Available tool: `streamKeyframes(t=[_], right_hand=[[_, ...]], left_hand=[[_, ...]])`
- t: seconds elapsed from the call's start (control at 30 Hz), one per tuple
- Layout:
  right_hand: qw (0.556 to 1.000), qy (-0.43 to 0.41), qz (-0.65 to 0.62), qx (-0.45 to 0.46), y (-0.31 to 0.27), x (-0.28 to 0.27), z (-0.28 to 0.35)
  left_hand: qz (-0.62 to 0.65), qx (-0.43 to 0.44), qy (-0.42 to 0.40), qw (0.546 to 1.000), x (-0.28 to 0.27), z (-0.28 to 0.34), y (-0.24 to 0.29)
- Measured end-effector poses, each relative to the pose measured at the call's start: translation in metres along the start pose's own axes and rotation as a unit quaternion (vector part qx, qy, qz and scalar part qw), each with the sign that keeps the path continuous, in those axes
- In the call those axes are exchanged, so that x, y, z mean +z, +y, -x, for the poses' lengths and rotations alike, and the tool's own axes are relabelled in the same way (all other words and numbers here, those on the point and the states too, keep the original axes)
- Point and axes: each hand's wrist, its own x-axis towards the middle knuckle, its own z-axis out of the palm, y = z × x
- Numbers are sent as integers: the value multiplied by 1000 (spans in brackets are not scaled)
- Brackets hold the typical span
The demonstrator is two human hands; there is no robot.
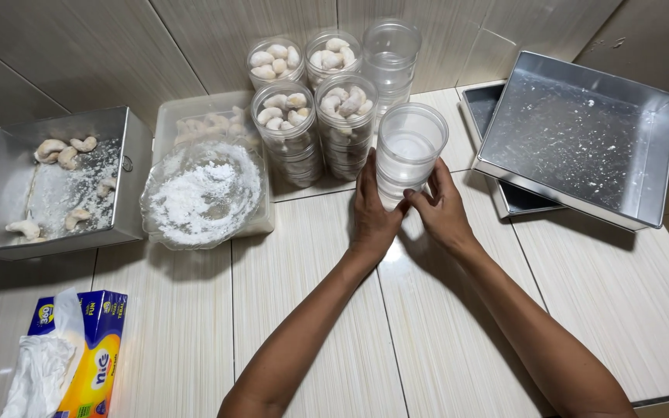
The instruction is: Cleaning a container and then coating cashew-shaped cookies with powdered sugar and arranging them on a baking tray
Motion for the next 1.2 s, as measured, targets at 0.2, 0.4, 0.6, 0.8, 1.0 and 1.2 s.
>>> streamKeyframes(t=[0.2,0.4,0.6,0.8,1.0,1.2], right_hand=[[999,22,24,-13,6,0,-22],[999,36,29,-29,15,-1,-39],[998,39,33,-40,19,-1,-54],[998,32,21,-47,26,-1,-66],[998,30,14,-51,43,-1,-80],[999,22,5,-42,39,-3,-80]], left_hand=[[-11,-17,25,1000,18,-8,-11],[-57,-63,52,995,26,4,3],[-22,-59,31,998,23,-1,16],[-7,-52,26,998,34,-2,9],[1,-84,-5,996,33,-7,9],[2,-89,-14,996,24,-7,19]])
